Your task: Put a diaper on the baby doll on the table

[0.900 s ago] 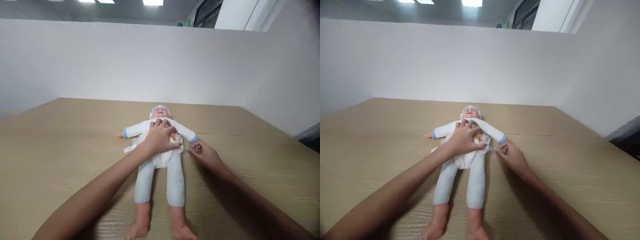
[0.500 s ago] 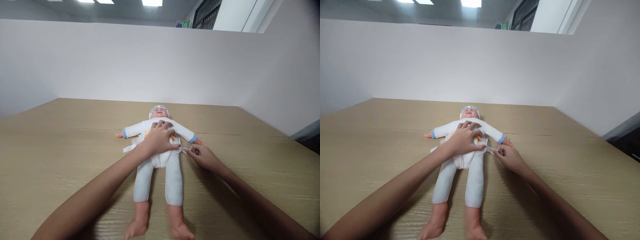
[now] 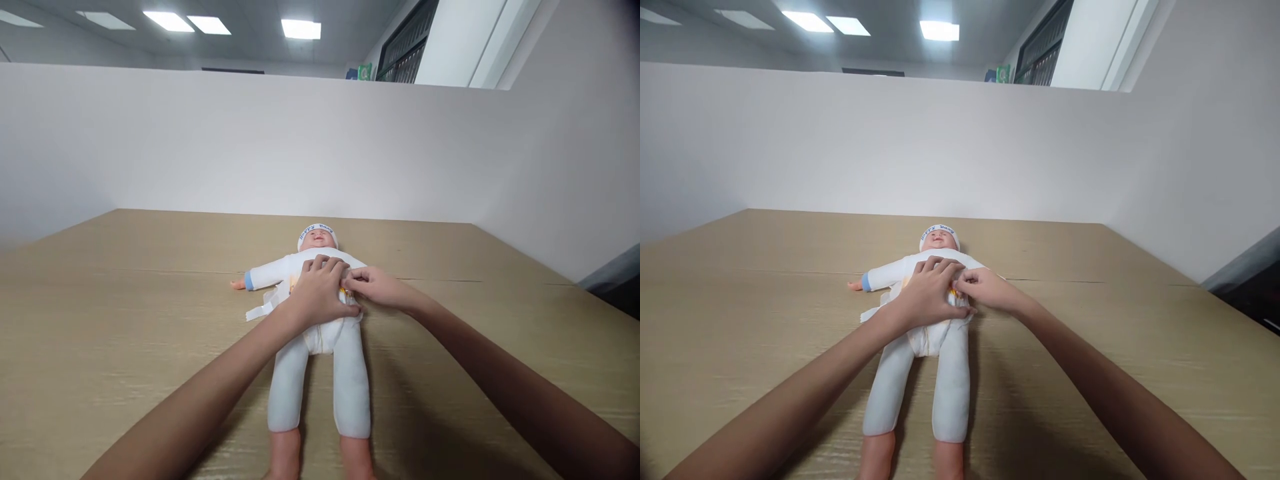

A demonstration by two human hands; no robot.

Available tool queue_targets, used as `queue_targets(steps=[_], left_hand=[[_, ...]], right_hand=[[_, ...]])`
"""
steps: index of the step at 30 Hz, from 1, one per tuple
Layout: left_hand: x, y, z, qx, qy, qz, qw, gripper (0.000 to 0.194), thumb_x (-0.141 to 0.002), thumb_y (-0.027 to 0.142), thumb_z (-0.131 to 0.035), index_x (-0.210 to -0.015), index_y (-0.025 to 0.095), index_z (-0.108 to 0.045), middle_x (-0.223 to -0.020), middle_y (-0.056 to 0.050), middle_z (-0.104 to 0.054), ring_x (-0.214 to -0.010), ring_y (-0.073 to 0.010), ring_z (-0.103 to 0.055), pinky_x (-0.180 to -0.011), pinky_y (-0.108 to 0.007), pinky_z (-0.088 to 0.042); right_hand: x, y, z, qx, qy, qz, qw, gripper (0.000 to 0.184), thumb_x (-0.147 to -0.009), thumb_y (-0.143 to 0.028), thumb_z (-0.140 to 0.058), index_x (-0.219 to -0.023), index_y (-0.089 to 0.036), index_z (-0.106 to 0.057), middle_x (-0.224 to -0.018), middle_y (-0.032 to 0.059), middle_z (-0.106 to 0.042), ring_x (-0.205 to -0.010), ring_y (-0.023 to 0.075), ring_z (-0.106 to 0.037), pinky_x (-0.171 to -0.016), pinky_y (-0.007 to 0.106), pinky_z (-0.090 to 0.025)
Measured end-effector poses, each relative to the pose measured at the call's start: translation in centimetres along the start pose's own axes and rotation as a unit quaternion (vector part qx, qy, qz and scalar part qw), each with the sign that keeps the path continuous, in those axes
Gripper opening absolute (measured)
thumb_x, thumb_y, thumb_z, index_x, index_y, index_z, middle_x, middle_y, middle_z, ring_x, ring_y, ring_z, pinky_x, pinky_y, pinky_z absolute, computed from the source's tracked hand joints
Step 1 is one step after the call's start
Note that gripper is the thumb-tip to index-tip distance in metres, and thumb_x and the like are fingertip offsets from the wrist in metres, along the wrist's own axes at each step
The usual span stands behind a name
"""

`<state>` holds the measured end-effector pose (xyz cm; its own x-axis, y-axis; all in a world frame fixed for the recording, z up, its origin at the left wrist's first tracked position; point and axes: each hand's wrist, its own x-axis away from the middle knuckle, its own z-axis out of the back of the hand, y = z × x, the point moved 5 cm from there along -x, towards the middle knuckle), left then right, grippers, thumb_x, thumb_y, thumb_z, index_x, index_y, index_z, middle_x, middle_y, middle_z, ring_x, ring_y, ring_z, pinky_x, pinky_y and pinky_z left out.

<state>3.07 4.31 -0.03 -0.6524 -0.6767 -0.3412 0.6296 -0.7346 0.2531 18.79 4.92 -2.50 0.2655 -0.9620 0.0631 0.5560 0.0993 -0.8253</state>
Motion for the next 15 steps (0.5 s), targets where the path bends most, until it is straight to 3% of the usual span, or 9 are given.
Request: queue_targets(steps=[2, 5, 7, 9, 12, 15], left_hand=[[0.0, 0.0, -0.2, 0.01, 0.001, 0.004, 1.0, 0.069, -0.079, 0.06, -0.086, -0.13, 0.019, -0.065, -0.141, -0.009, -0.069, -0.135, -0.0374, -0.052, -0.115, -0.056, -0.042], [0.0, -0.2, -0.2, 0.029, 0.0, 0.009, 1.0, 0.07, -0.079, 0.052, -0.085, -0.137, 0.019, -0.062, -0.144, -0.012, -0.068, -0.14, -0.0394, -0.05, -0.119, -0.058, -0.04], [-0.1, -0.4, 0.2, 0.056, -0.012, 0.006, 0.998, 0.079, -0.077, 0.047, -0.087, -0.144, 0.019, -0.058, -0.151, -0.013, -0.064, -0.145, -0.0414, -0.046, -0.122, -0.061, -0.037], [-0.1, -0.8, 0.9, 0.107, -0.048, -0.011, 0.993, 0.094, -0.073, 0.048, -0.091, -0.154, 0.021, -0.051, -0.161, -0.014, -0.056, -0.152, -0.0429, -0.04, -0.126, -0.064, -0.035], [0.4, -1.9, 2.1, 0.231, -0.1, -0.039, 0.967, 0.103, -0.077, 0.052, -0.092, -0.163, 0.029, -0.041, -0.171, -0.011, -0.045, -0.158, -0.0385, -0.039, -0.127, -0.058, -0.041], [2.0, -4.2, 3.1, 0.308, -0.052, -0.015, 0.95, 0.075, -0.096, 0.055, -0.076, -0.16, 0.031, -0.046, -0.166, -0.009, -0.051, -0.152, -0.0333, -0.051, -0.123, -0.051, -0.048]], right_hand=[[-0.5, 0.0, -1.1, -0.003, 0.024, 0.01, 1.0, 0.04, -0.096, -0.054, -0.061, -0.076, -0.019, -0.058, -0.074, -0.0023, -0.055, -0.068, 0.013, -0.046, -0.065, 0.028, -0.034], [0.6, 0.1, -2.2, -0.018, 0.098, 0.053, 0.994, 0.036, -0.1, -0.055, -0.06, -0.092, -0.02, -0.064, -0.087, 0.0013, -0.065, -0.079, 0.0164, -0.058, -0.073, 0.031, -0.046], [2.5, -0.1, -2.3, -0.012, 0.176, 0.123, 0.977, 0.033, -0.102, -0.053, -0.062, -0.103, -0.02, -0.067, -0.101, 0.0052, -0.07, -0.093, 0.0199, -0.066, -0.085, 0.034, -0.054], [4.5, -0.4, -2.6, 0.031, 0.223, 0.207, 0.952, 0.028, -0.107, -0.046, -0.06, -0.116, -0.022, -0.071, -0.121, 0.0082, -0.072, -0.116, 0.0231, -0.067, -0.105, 0.04, -0.054], [6.5, -0.3, -3.5, 0.124, 0.185, 0.299, 0.928, 0.039, -0.113, -0.035, -0.05, -0.15, -0.028, -0.061, -0.154, 0.0083, -0.062, -0.149, 0.0243, -0.053, -0.128, 0.046, -0.041], [7.1, 0.6, -4.1, 0.182, 0.14, 0.337, 0.913, 0.056, -0.115, -0.033, -0.046, -0.17, -0.028, -0.038, -0.17, 0.0091, -0.048, -0.159, 0.0253, -0.043, -0.132, 0.05, -0.037]])
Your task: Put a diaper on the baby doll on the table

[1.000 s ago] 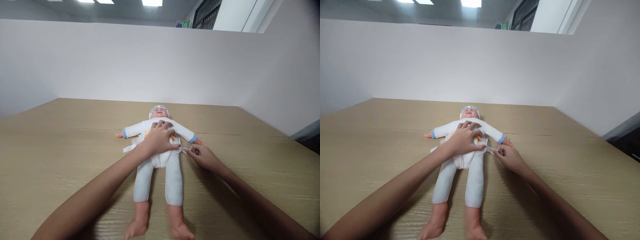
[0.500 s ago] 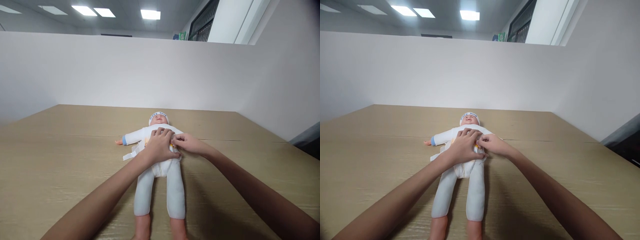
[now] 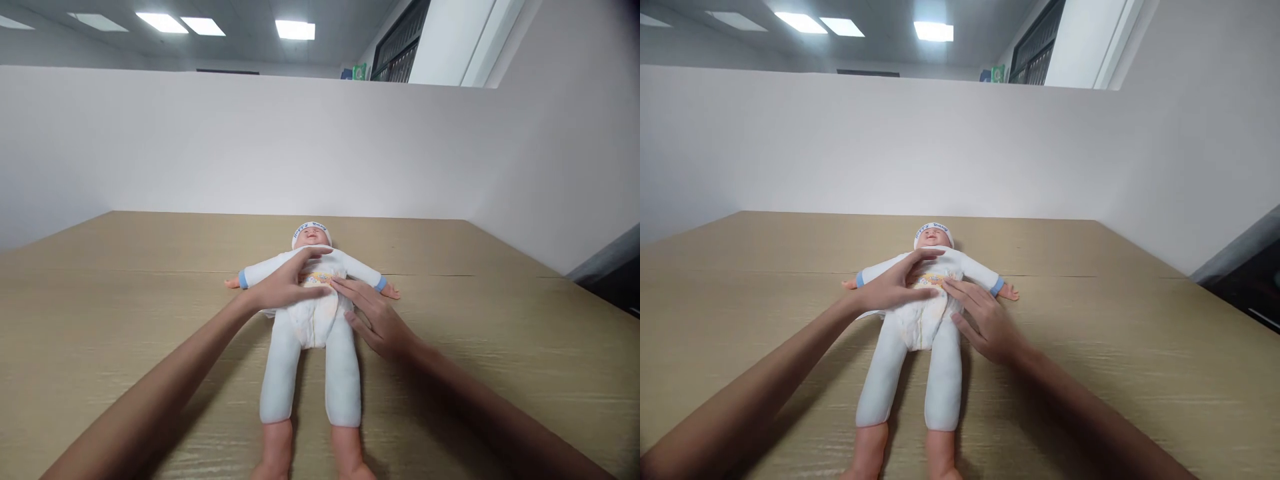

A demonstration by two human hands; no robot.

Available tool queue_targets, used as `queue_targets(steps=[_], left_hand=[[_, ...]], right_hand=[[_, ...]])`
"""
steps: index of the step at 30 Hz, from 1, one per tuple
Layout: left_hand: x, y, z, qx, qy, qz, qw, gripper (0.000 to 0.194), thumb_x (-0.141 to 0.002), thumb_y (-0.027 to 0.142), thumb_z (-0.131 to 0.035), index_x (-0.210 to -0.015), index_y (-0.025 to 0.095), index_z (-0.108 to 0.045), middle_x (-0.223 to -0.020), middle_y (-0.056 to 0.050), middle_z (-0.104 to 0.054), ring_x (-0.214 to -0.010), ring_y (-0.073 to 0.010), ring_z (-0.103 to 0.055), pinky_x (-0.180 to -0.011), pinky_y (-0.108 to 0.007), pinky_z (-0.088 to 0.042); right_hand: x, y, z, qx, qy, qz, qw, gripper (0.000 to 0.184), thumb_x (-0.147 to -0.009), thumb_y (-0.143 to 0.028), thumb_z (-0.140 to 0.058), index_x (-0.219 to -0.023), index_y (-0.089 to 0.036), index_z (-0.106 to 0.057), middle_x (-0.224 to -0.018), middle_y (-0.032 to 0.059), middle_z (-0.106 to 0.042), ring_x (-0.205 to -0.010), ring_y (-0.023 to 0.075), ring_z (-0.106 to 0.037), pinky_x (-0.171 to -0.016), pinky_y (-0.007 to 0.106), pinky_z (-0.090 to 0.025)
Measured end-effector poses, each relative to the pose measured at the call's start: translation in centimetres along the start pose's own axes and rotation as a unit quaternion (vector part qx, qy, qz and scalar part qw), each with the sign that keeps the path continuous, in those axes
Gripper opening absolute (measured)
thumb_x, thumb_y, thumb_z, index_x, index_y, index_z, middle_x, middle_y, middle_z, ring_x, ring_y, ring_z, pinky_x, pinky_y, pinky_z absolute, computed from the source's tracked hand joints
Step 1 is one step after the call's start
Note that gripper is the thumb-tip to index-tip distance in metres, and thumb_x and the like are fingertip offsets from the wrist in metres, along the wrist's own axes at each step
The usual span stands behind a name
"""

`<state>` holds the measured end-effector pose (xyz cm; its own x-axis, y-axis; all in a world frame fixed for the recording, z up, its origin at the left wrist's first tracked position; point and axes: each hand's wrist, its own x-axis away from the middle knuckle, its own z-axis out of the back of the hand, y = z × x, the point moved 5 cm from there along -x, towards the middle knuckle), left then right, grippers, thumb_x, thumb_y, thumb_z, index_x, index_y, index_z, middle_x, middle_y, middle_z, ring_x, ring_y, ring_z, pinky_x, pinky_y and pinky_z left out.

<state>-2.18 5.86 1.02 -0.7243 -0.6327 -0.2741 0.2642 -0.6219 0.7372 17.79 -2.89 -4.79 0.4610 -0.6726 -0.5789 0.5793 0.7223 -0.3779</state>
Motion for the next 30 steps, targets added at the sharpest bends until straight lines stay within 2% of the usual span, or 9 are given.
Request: queue_targets(steps=[4, 8, 11, 14, 17, 20, 23, 26, 30], left_hand=[[4.3, -3.4, 1.5, -0.041, 0.105, 0.028, 0.993, 0.046, -0.112, 0.051, -0.048, -0.152, 0.028, -0.053, -0.161, -0.009, -0.056, -0.151, -0.0297, -0.051, -0.127, -0.049, -0.042], [8.2, -6.2, 2.1, -0.142, 0.129, 0.07, 0.979, 0.042, -0.111, 0.05, -0.047, -0.143, 0.024, -0.057, -0.148, -0.012, -0.063, -0.141, -0.0302, -0.055, -0.123, -0.05, -0.042], [9.7, -7.1, 2.4, -0.234, 0.136, 0.113, 0.956, 0.037, -0.107, 0.051, -0.05, -0.125, 0.02, -0.06, -0.128, -0.014, -0.069, -0.121, -0.0324, -0.061, -0.117, -0.056, -0.04], [10.4, -7.5, 2.4, -0.31, 0.124, 0.171, 0.927, 0.035, -0.101, 0.055, -0.052, -0.107, 0.02, -0.058, -0.115, -0.014, -0.07, -0.111, -0.0346, -0.061, -0.108, -0.057, -0.042], [10.8, -7.8, 2.3, -0.343, 0.097, 0.218, 0.909, 0.038, -0.1, 0.059, -0.051, -0.093, 0.021, -0.055, -0.107, -0.014, -0.072, -0.109, -0.0369, -0.061, -0.103, -0.055, -0.041], [11.2, -8.0, 2.9, -0.307, 0.082, 0.256, 0.913, 0.041, -0.098, 0.058, -0.053, -0.08, 0.022, -0.053, -0.094, -0.01, -0.071, -0.096, -0.0323, -0.061, -0.096, -0.049, -0.04], [11.0, -8.0, 3.9, -0.157, 0.091, 0.28, 0.943, 0.045, -0.096, 0.06, -0.054, -0.071, 0.022, -0.051, -0.075, -0.002, -0.058, -0.077, -0.0225, -0.052, -0.08, -0.037, -0.038], [9.8, -6.9, 4.6, 0.012, 0.145, 0.242, 0.959, 0.052, -0.095, 0.064, -0.056, -0.068, 0.021, -0.045, -0.069, 0.002, -0.044, -0.07, -0.0163, -0.04, -0.07, -0.03, -0.03], [7.1, -5.0, 3.6, 0.067, 0.172, 0.2, 0.962, 0.052, -0.092, 0.064, -0.064, -0.068, 0.019, -0.052, -0.069, 0.002, -0.045, -0.071, -0.0149, -0.039, -0.068, -0.029, -0.028]], right_hand=[[-0.1, 0.2, 0.5, 0.046, 0.004, 0.014, 0.999, 0.052, -0.115, -0.031, -0.043, -0.167, -0.026, -0.043, -0.166, 0.0093, -0.054, -0.155, 0.0261, -0.049, -0.127, 0.05, -0.04], [-2.5, -1.1, 1.9, 0.082, 0.045, -0.008, 0.996, 0.033, -0.114, -0.028, -0.043, -0.136, -0.023, -0.066, -0.139, 0.0091, -0.073, -0.133, 0.0267, -0.064, -0.114, 0.047, -0.046], [-5.7, -2.5, 2.3, 0.063, 0.082, -0.039, 0.994, 0.018, -0.109, -0.031, -0.051, -0.107, -0.022, -0.067, -0.109, 0.0086, -0.075, -0.103, 0.0246, -0.067, -0.095, 0.04, -0.049], [-9.0, -3.6, 1.0, 0.052, 0.051, -0.085, 0.994, 0.016, -0.105, -0.034, -0.058, -0.094, -0.023, -0.057, -0.093, 0.004, -0.069, -0.085, 0.0196, -0.061, -0.079, 0.033, -0.045], [-11.3, -4.1, -1.1, 0.079, -0.023, -0.148, 0.986, 0.029, -0.101, -0.044, -0.064, -0.088, -0.023, -0.05, -0.087, 0.0007, -0.066, -0.077, 0.0175, -0.055, -0.07, 0.032, -0.036], [-12.2, -3.9, -2.7, 0.11, -0.091, -0.203, 0.969, 0.037, -0.098, -0.049, -0.066, -0.081, -0.022, -0.046, -0.084, 0.0009, -0.066, -0.075, 0.0175, -0.052, -0.066, 0.032, -0.029], [-12.4, -3.4, -3.2, 0.111, -0.114, -0.239, 0.958, 0.037, -0.094, -0.047, -0.068, -0.08, -0.022, -0.046, -0.082, 0.0006, -0.067, -0.071, 0.0169, -0.05, -0.063, 0.033, -0.025], [-12.3, -3.2, -3.2, 0.1, -0.116, -0.247, 0.957, 0.036, -0.093, -0.049, -0.068, -0.081, -0.022, -0.046, -0.083, 0.0007, -0.068, -0.072, 0.0172, -0.051, -0.063, 0.033, -0.025], [-12.2, -3.5, -3.0, 0.084, -0.114, -0.232, 0.962, 0.036, -0.096, -0.049, -0.066, -0.081, -0.022, -0.047, -0.084, 0.0026, -0.07, -0.075, 0.0186, -0.054, -0.067, 0.033, -0.03]])
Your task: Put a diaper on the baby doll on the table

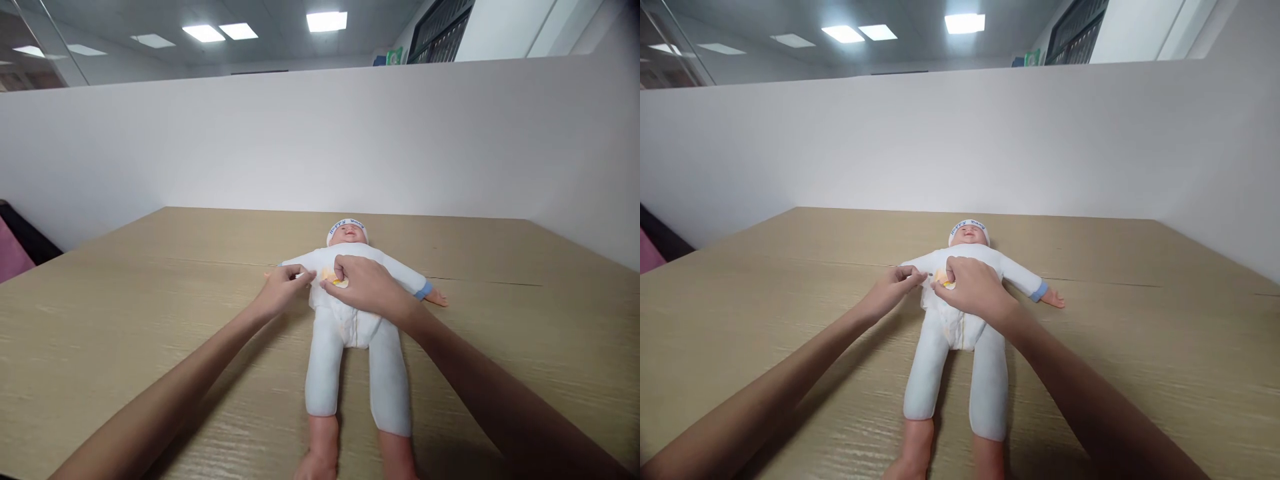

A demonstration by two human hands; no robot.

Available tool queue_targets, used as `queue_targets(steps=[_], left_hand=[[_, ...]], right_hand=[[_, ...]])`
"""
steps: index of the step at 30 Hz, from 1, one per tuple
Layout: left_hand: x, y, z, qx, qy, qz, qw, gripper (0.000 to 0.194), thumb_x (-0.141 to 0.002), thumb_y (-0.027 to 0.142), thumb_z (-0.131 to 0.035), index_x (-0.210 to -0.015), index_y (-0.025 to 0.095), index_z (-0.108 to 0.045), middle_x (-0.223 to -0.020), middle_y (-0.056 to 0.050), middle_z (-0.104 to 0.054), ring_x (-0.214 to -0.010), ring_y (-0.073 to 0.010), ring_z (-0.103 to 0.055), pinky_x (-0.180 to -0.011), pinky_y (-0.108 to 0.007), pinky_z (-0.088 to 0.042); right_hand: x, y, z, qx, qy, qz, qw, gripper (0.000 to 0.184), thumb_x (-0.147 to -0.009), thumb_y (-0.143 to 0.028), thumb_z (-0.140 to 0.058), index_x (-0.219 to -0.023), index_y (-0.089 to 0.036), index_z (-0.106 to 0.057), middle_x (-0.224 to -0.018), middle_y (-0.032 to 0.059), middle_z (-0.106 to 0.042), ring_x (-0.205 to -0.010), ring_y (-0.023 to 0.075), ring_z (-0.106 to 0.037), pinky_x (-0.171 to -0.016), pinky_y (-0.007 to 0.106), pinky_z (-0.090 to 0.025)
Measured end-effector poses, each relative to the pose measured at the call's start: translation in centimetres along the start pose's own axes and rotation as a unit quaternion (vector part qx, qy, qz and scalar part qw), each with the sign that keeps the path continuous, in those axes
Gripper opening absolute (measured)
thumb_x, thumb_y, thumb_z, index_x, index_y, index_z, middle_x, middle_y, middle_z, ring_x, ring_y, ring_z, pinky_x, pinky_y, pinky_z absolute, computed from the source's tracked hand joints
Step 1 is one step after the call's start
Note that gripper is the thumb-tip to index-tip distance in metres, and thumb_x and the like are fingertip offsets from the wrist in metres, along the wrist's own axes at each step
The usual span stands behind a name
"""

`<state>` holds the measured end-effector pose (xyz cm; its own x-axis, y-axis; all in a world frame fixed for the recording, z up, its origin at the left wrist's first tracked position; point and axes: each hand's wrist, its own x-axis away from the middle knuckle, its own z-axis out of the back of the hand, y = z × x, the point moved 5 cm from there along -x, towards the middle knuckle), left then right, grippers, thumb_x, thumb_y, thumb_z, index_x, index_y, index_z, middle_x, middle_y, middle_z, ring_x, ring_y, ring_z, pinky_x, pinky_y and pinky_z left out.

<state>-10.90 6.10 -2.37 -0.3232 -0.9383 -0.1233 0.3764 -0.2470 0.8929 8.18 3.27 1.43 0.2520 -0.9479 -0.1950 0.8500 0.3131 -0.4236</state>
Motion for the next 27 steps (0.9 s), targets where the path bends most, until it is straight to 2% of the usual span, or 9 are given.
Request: queue_targets(steps=[5, 9, 11, 13, 15, 20, 22, 25, 27], left_hand=[[-1.4, 1.3, -3.3, 0.05, -0.049, -0.012, 0.997, 0.05, -0.093, 0.062, -0.068, -0.072, 0.018, -0.056, -0.071, 0.003, -0.046, -0.068, -0.0135, -0.038, -0.065, -0.03, -0.026], [-1.6, 1.1, -3.8, 0.1, -0.093, -0.05, 0.989, 0.055, -0.105, 0.067, -0.05, -0.081, 0.018, -0.06, -0.078, 0.001, -0.048, -0.075, -0.0158, -0.043, -0.072, -0.032, -0.036], [-1.5, 0.5, -3.5, 0.119, -0.071, -0.065, 0.988, 0.05, -0.108, 0.065, -0.047, -0.098, 0.019, -0.063, -0.089, -0.001, -0.054, -0.083, -0.0168, -0.049, -0.08, -0.032, -0.042], [-1.4, -0.5, -3.2, 0.103, -0.029, -0.059, 0.993, 0.044, -0.105, 0.063, -0.056, -0.118, 0.021, -0.06, -0.101, -0.002, -0.056, -0.088, -0.0169, -0.053, -0.082, -0.031, -0.045], [-1.5, -1.3, -3.2, 0.082, -0.012, -0.05, 0.995, 0.05, -0.101, 0.062, -0.064, -0.128, 0.021, -0.056, -0.105, -0.002, -0.057, -0.09, -0.0166, -0.054, -0.08, -0.03, -0.045], [-2.5, -2.2, -3.7, 0.117, -0.065, -0.033, 0.99, 0.049, -0.097, 0.067, -0.067, -0.099, 0.02, -0.056, -0.083, 0.002, -0.052, -0.074, -0.0137, -0.047, -0.067, -0.028, -0.039], [-2.7, -2.2, -3.7, 0.115, -0.069, -0.036, 0.99, 0.049, -0.097, 0.067, -0.067, -0.092, 0.02, -0.055, -0.08, 0.003, -0.051, -0.072, -0.0135, -0.045, -0.066, -0.028, -0.038], [-2.5, -2.1, -3.6, 0.088, -0.032, -0.052, 0.994, 0.043, -0.1, 0.063, -0.063, -0.096, 0.02, -0.057, -0.081, 0.002, -0.052, -0.075, -0.0153, -0.047, -0.069, -0.029, -0.041], [-1.7, -1.7, -3.3, 0.028, 0.038, -0.056, 0.997, 0.035, -0.103, 0.055, -0.061, -0.102, 0.02, -0.06, -0.091, -0.002, -0.06, -0.086, -0.0192, -0.052, -0.076, -0.032, -0.045]], right_hand=[[0.4, -0.2, 0.3, -0.025, -0.011, 0.03, 0.999, 0.042, -0.095, -0.057, -0.069, -0.079, -0.022, -0.051, -0.081, 0.0036, -0.069, -0.071, 0.0181, -0.055, -0.066, 0.033, -0.033], [0.2, 0.3, 0.4, -0.048, -0.024, 0.024, 0.998, 0.037, -0.102, -0.048, -0.062, -0.079, -0.022, -0.052, -0.083, 0.0024, -0.067, -0.074, 0.0172, -0.055, -0.067, 0.032, -0.032], [-0.2, 0.8, 0.2, -0.051, -0.04, 0.017, 0.998, 0.039, -0.107, -0.042, -0.052, -0.075, -0.021, -0.047, -0.079, 0.0018, -0.064, -0.071, 0.0163, -0.051, -0.066, 0.032, -0.031], [-0.5, 1.2, 0.1, -0.061, -0.058, 0.023, 0.996, 0.04, -0.109, -0.039, -0.046, -0.074, -0.021, -0.041, -0.077, 0.0016, -0.061, -0.071, 0.016, -0.049, -0.067, 0.032, -0.03], [-0.7, 1.5, 0.0, -0.079, -0.066, 0.031, 0.994, 0.039, -0.108, -0.038, -0.047, -0.074, -0.021, -0.04, -0.078, 0.0015, -0.06, -0.073, 0.0162, -0.049, -0.067, 0.032, -0.031], [-0.9, 2.1, 0.0, -0.095, -0.061, 0.036, 0.993, 0.04, -0.103, -0.042, -0.052, -0.072, -0.021, -0.037, -0.072, -0.0011, -0.054, -0.067, 0.0149, -0.043, -0.064, 0.033, -0.028], [-0.9, 2.3, 0.0, -0.111, -0.043, 0.038, 0.992, 0.035, -0.098, -0.037, -0.056, -0.073, -0.022, -0.037, -0.071, -0.0027, -0.051, -0.066, 0.014, -0.042, -0.063, 0.032, -0.027], [-1.1, 2.6, 0.1, -0.139, 0.005, 0.045, 0.989, 0.021, -0.089, -0.024, -0.056, -0.077, -0.022, -0.039, -0.072, -0.0048, -0.049, -0.067, 0.0134, -0.043, -0.064, 0.03, -0.029], [-1.1, 2.5, 0.3, -0.142, 0.037, 0.044, 0.988, 0.016, -0.086, -0.019, -0.054, -0.08, -0.023, -0.04, -0.073, -0.0048, -0.049, -0.068, 0.0137, -0.044, -0.066, 0.029, -0.031]])
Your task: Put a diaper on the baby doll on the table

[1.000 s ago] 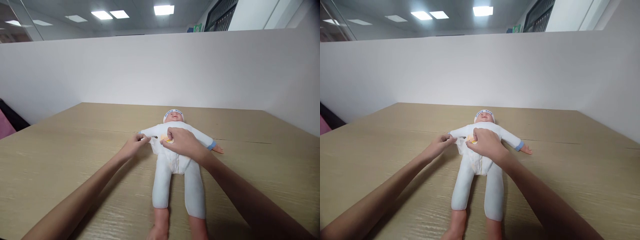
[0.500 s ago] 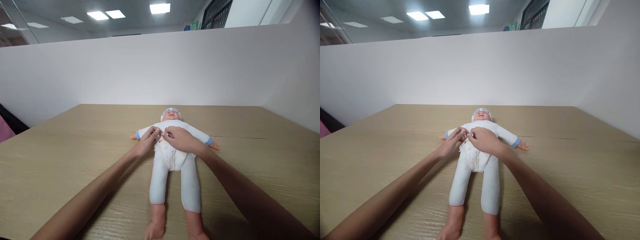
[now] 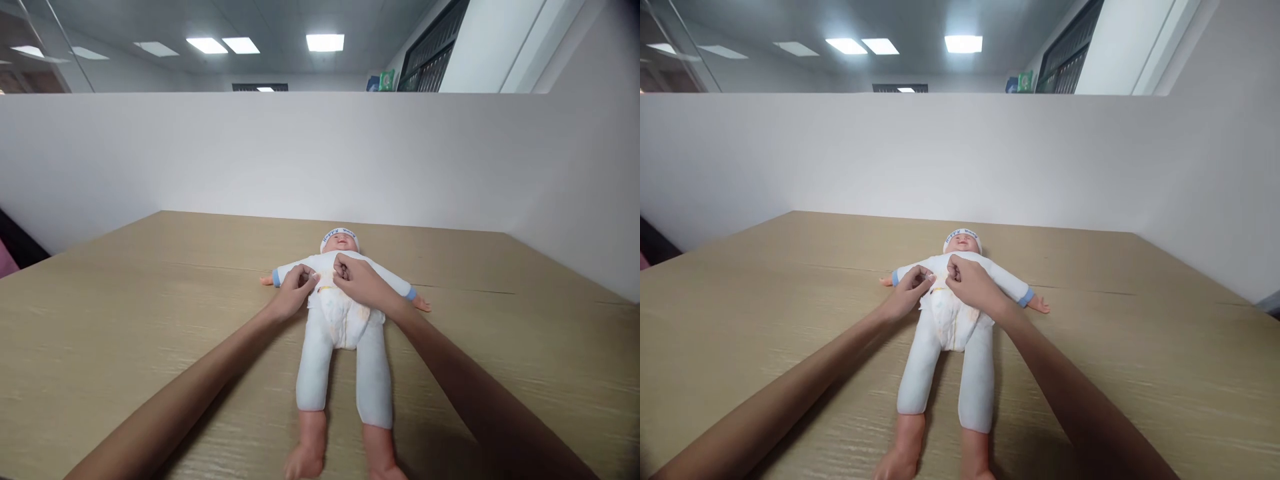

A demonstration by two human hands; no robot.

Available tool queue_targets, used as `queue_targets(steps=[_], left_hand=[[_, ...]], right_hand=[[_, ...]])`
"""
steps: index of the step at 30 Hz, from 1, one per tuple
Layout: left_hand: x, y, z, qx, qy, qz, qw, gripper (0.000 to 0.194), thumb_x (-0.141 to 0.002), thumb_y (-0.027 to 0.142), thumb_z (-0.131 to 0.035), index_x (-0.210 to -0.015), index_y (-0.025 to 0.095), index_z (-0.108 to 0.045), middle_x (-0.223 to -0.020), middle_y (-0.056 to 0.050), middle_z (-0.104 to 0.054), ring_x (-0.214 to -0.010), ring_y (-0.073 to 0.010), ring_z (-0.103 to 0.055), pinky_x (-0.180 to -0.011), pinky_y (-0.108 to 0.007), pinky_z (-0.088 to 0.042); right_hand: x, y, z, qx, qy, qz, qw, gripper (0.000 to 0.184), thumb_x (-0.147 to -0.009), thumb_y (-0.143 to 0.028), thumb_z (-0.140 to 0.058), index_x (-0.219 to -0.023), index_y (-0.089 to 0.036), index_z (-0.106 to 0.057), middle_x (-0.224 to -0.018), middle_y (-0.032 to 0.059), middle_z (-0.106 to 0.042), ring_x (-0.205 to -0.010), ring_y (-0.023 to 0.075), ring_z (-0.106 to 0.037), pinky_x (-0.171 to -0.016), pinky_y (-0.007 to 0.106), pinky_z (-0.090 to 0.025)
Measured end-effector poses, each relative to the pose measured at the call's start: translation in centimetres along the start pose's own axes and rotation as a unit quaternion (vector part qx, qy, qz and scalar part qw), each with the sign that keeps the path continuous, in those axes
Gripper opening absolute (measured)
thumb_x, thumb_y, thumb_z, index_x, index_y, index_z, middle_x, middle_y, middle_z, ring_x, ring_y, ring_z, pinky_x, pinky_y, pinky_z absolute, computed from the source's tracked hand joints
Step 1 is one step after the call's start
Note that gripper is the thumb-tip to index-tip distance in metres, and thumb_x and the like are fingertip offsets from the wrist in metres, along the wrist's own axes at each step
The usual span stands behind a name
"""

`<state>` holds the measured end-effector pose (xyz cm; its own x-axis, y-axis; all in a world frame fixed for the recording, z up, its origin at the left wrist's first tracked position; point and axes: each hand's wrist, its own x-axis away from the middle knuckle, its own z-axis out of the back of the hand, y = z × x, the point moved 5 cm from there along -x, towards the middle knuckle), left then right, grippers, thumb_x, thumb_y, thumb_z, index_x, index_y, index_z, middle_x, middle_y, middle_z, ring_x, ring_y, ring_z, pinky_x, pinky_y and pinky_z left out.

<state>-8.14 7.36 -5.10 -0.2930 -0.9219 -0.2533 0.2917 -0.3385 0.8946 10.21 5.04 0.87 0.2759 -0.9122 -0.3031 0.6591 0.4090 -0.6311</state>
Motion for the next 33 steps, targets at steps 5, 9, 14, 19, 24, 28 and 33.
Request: queue_targets(steps=[5, 9, 14, 19, 24, 28, 33], left_hand=[[4.3, 4.4, 1.1, -0.131, 0.127, -0.102, 0.978, 0.021, -0.11, 0.039, -0.051, -0.116, 0.023, -0.062, -0.125, -0.009, -0.067, -0.113, -0.0247, -0.052, -0.1, -0.04, -0.047], [8.8, 8.4, -0.3, -0.162, -0.077, -0.223, 0.958, 0.02, -0.111, 0.038, -0.051, -0.116, 0.024, -0.064, -0.114, -0.006, -0.072, -0.106, -0.0236, -0.058, -0.099, -0.039, -0.047], [11.4, 7.6, -1.4, -0.217, -0.237, -0.174, 0.931, 0.023, -0.112, 0.041, -0.052, -0.111, 0.025, -0.068, -0.113, -0.005, -0.073, -0.111, -0.0262, -0.058, -0.101, -0.041, -0.046], [9.7, 5.7, -1.7, -0.209, -0.155, -0.086, 0.962, 0.025, -0.105, 0.046, -0.062, -0.1, 0.022, -0.062, -0.097, -0.005, -0.068, -0.099, -0.0261, -0.059, -0.088, -0.039, -0.046], [8.9, 5.2, -2.8, -0.218, -0.1, -0.027, 0.971, 0.038, -0.097, 0.055, -0.07, -0.086, 0.022, -0.056, -0.089, -0.004, -0.062, -0.09, -0.0254, -0.059, -0.078, -0.036, -0.043], [8.7, 5.1, -3.1, -0.232, -0.089, -0.034, 0.968, 0.038, -0.096, 0.051, -0.073, -0.079, 0.022, -0.056, -0.081, -0.003, -0.06, -0.088, -0.0249, -0.058, -0.077, -0.035, -0.041], [8.7, 5.1, -3.1, -0.21, -0.1, -0.066, 0.97, 0.034, -0.098, 0.04, -0.073, -0.076, 0.021, -0.057, -0.078, -0.002, -0.065, -0.089, -0.024, -0.056, -0.081, -0.035, -0.041]], right_hand=[[3.6, -2.3, 1.2, -0.037, 0.107, 0.01, 0.993, 0.008, -0.09, -0.02, -0.057, -0.092, -0.024, -0.051, -0.082, -0.0017, -0.057, -0.075, 0.0163, -0.055, -0.071, 0.031, -0.043], [10.4, -4.5, 0.6, -0.105, 0.05, 0.016, 0.993, 0.014, -0.098, -0.034, -0.067, -0.103, -0.027, -0.056, -0.093, 0.0014, -0.066, -0.08, 0.0181, -0.066, -0.078, 0.033, -0.055], [16.4, -1.9, -1.2, -0.099, -0.082, -0.047, 0.991, 0.018, -0.103, -0.038, -0.064, -0.114, -0.027, -0.056, -0.097, 0.0012, -0.071, -0.084, 0.0182, -0.071, -0.078, 0.032, -0.058], [15.4, 1.8, -0.6, -0.023, -0.044, -0.075, 0.996, 0.017, -0.106, -0.041, -0.058, -0.108, -0.024, -0.062, -0.076, -0.0025, -0.064, -0.067, 0.0163, -0.06, -0.069, 0.031, -0.048], [15.0, 0.6, -1.8, 0.106, 0.013, -0.031, 0.994, 0.013, -0.105, -0.03, -0.057, -0.097, -0.022, -0.064, -0.08, -0.0011, -0.062, -0.068, 0.0159, -0.056, -0.066, 0.031, -0.037], [15.7, -0.2, -2.7, 0.148, 0.029, -0.01, 0.988, 0.015, -0.105, -0.029, -0.06, -0.092, -0.022, -0.063, -0.086, 0.0007, -0.061, -0.074, 0.0173, -0.058, -0.067, 0.032, -0.036], [16.1, -0.2, -2.8, 0.115, 0.022, -0.023, 0.993, 0.009, -0.106, -0.03, -0.061, -0.108, -0.023, -0.067, -0.105, 0.0026, -0.065, -0.086, 0.0199, -0.064, -0.076, 0.035, -0.047]])
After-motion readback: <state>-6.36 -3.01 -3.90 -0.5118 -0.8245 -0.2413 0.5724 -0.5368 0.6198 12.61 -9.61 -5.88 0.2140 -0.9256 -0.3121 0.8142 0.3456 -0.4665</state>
